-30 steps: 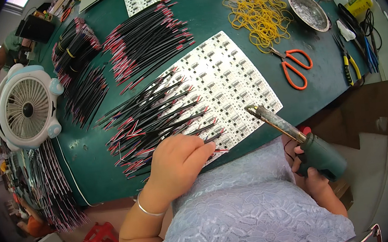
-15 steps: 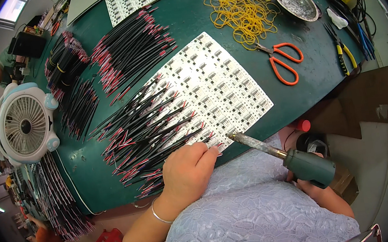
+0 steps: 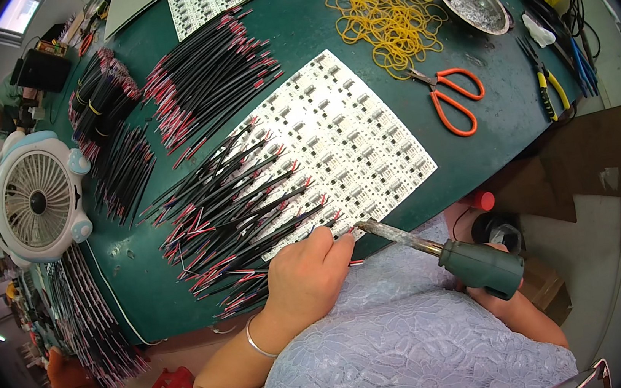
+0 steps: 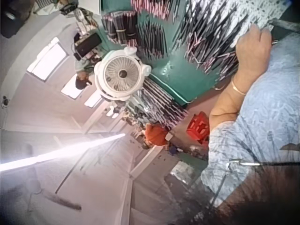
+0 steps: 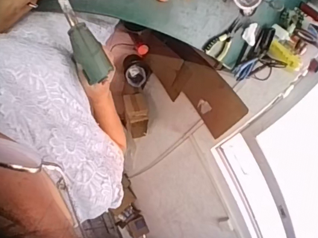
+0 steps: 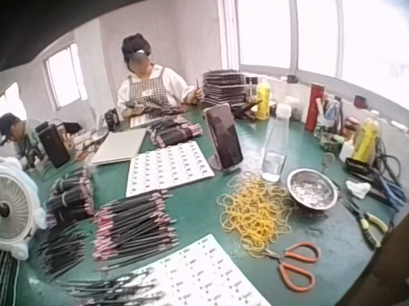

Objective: The person solders wire ends onto circuit board panels using a soldering tool, positioning each wire onto the board by hand and gathering additional wires from bundles on the table.

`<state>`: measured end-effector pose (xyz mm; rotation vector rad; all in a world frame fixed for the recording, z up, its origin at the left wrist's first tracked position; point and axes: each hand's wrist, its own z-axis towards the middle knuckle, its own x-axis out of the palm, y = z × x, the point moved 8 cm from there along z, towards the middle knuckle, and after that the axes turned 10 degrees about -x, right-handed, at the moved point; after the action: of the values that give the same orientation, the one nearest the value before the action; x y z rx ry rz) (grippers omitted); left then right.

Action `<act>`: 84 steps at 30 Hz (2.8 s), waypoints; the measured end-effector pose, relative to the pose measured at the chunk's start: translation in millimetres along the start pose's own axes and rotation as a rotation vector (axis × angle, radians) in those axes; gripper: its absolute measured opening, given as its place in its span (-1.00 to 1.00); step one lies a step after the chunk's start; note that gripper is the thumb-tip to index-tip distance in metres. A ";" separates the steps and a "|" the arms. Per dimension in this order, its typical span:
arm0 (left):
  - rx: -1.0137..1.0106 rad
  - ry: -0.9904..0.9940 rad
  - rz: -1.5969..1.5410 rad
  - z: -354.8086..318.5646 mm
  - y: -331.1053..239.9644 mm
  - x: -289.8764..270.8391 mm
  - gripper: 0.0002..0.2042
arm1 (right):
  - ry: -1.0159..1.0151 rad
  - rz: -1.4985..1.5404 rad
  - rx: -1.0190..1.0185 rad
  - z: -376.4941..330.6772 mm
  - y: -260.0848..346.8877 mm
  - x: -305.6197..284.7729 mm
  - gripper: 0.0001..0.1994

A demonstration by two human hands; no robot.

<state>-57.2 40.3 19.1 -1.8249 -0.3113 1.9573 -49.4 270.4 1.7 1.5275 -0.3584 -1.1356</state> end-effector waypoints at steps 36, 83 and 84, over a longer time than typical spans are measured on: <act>-0.055 0.026 -0.110 4.7 6.9 -1.7 -0.77 | 0.007 -0.095 -0.171 7.8 16.3 -4.3 -0.83; -0.096 0.057 -0.194 6.6 14.1 -2.6 -0.76 | -0.030 -0.077 -0.004 -11.8 -1.7 0.9 -0.77; -0.096 0.058 -0.195 6.7 14.0 -2.7 -0.76 | -0.030 -0.078 -0.003 -10.7 -0.6 0.4 -0.77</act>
<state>-66.1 27.6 15.8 -1.8314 -0.5512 1.7814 -40.9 276.6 -0.2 1.5340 -0.3198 -1.2205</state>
